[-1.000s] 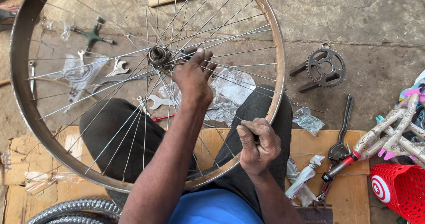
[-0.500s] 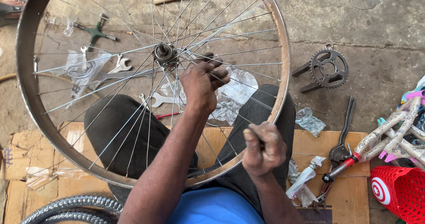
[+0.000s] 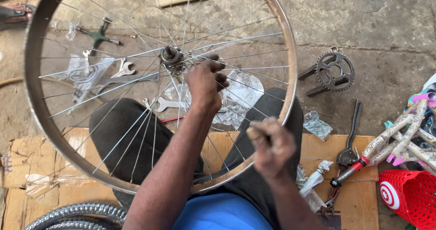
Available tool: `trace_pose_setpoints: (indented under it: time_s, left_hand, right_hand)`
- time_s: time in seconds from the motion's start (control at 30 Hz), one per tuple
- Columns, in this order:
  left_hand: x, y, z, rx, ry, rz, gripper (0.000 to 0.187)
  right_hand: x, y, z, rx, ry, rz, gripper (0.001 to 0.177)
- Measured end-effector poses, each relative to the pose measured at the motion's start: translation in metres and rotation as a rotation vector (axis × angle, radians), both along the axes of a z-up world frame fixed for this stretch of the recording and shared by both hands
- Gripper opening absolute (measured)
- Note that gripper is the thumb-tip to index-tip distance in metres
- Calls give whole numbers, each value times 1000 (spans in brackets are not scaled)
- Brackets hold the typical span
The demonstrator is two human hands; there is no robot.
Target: The person is sitting on the floor and repairing a bicycle wheel by hand. They are inserting and tightening spokes into the rim and hub, occasionally rotating the wheel to access different sections.
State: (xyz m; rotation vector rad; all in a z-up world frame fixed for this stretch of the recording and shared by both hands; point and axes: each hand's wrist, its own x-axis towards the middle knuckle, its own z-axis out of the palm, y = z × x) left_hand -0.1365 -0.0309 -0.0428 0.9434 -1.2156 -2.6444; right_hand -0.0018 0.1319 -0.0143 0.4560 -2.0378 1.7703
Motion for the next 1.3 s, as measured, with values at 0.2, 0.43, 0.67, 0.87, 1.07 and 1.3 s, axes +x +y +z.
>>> trace_pose_setpoints:
  time_s: [0.2,0.43,0.67,0.87,1.07,1.3]
  left_hand:
    - [23,19,18,-25,70,48,11]
    - [29,28,17,-457,120,66,33]
    - [4,24,30,-858,416,39,29]
    - [-7,26,30,-307,232,-202,39]
    - [-13,22,25,47,32,-206,49]
    - [41,17,12,85,114,-91,29]
  right_hand:
    - [-109,37,30,724,256,-149,11]
    - [-207,31,34,1214,76,173,31]
    - [-168,56,66,1219,-85,150,38]
    - [-90,40,47,817,-79,155,17]
    - [-41,30,12,432,-159,-169,9]
    - [-44,71,-53,-476,-260,1,11]
